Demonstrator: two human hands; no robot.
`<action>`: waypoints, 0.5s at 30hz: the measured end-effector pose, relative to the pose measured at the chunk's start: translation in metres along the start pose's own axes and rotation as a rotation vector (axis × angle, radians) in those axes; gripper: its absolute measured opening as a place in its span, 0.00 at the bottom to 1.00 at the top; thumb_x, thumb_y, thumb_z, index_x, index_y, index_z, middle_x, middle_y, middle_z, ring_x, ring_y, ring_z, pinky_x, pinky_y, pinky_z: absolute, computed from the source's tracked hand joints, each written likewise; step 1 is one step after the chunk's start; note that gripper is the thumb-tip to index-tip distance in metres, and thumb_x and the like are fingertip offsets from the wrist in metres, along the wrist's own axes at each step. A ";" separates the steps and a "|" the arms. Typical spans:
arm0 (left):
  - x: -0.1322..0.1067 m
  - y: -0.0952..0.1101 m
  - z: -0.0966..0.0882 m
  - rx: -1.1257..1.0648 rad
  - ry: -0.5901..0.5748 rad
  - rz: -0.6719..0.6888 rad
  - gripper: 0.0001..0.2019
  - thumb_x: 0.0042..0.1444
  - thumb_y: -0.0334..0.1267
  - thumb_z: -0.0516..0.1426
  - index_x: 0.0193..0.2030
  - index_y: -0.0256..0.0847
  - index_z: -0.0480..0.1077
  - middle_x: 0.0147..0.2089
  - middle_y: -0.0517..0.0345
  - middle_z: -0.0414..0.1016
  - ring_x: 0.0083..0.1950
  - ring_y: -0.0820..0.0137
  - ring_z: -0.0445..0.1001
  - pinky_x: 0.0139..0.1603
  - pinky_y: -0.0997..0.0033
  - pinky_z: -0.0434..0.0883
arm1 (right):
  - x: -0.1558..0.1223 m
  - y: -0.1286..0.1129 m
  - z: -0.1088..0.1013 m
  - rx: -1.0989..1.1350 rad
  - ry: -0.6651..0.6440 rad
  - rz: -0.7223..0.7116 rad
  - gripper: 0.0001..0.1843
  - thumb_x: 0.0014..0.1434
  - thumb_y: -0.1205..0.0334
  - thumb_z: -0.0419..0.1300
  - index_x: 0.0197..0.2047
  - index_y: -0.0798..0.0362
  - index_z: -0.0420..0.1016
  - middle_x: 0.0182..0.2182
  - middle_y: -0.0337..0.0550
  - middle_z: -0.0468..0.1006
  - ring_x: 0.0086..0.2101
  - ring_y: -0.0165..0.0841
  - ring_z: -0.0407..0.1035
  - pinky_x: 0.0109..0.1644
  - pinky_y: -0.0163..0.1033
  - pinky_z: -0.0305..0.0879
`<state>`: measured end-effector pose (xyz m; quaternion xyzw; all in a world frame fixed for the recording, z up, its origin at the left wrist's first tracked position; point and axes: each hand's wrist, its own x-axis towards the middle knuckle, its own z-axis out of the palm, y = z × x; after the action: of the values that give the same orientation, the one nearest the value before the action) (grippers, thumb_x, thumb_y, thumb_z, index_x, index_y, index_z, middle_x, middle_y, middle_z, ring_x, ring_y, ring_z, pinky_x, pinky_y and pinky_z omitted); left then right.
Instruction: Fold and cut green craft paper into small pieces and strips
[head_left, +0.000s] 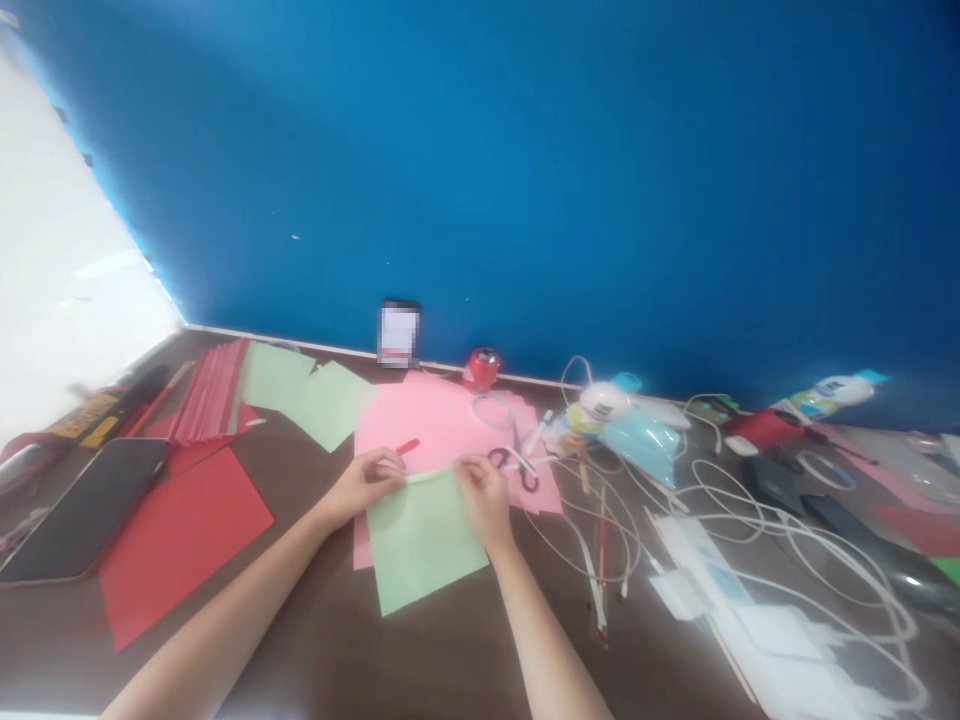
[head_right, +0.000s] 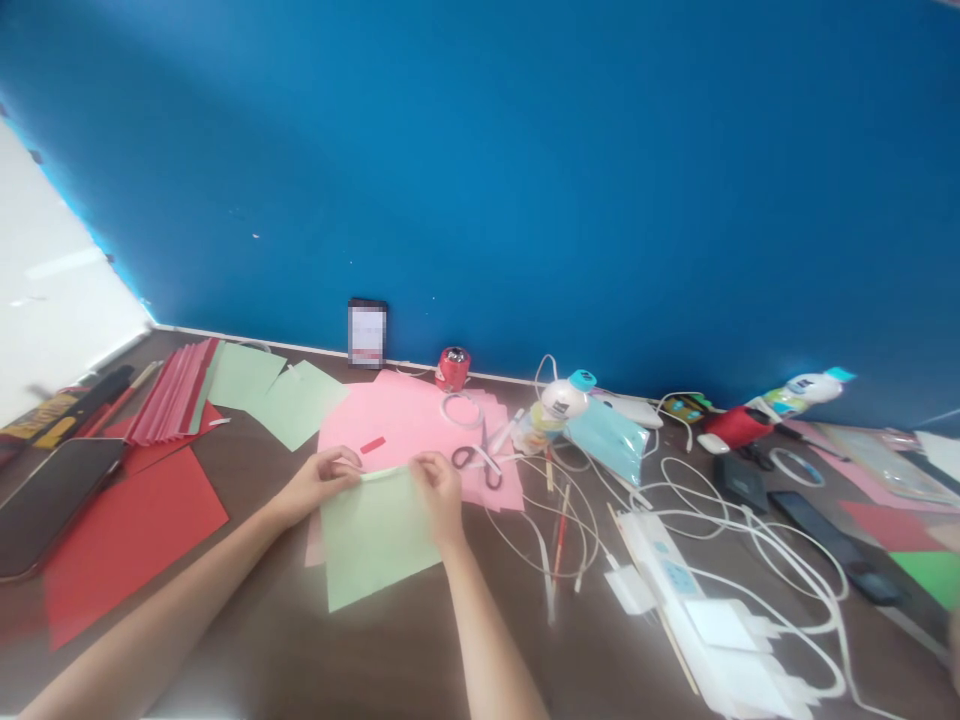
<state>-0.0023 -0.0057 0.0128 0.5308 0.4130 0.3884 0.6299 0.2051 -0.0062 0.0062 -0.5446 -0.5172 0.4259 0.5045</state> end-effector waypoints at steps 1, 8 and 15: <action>-0.001 0.002 -0.002 -0.071 -0.077 -0.043 0.14 0.46 0.43 0.58 0.40 0.39 0.68 0.33 0.51 0.75 0.31 0.66 0.73 0.32 0.70 0.66 | 0.000 -0.001 0.000 -0.008 -0.014 -0.006 0.13 0.49 0.52 0.58 0.31 0.54 0.68 0.25 0.41 0.74 0.26 0.30 0.66 0.28 0.33 0.60; -0.005 0.006 0.000 -0.200 -0.357 -0.178 0.17 0.50 0.45 0.53 0.40 0.34 0.73 0.39 0.46 0.75 0.39 0.61 0.73 0.39 0.66 0.68 | -0.005 -0.007 0.003 -0.027 -0.205 -0.048 0.11 0.50 0.54 0.58 0.30 0.54 0.69 0.27 0.41 0.73 0.29 0.31 0.68 0.32 0.34 0.63; -0.007 0.005 0.004 0.029 -0.402 -0.166 0.15 0.51 0.46 0.55 0.30 0.36 0.75 0.30 0.53 0.76 0.27 0.71 0.70 0.28 0.74 0.66 | -0.008 -0.010 0.006 -0.034 -0.264 0.014 0.12 0.49 0.54 0.58 0.33 0.53 0.70 0.25 0.38 0.74 0.25 0.29 0.67 0.27 0.32 0.60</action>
<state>-0.0011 -0.0134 0.0191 0.5709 0.3269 0.2153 0.7217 0.1967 -0.0138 0.0145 -0.4959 -0.5825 0.4885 0.4198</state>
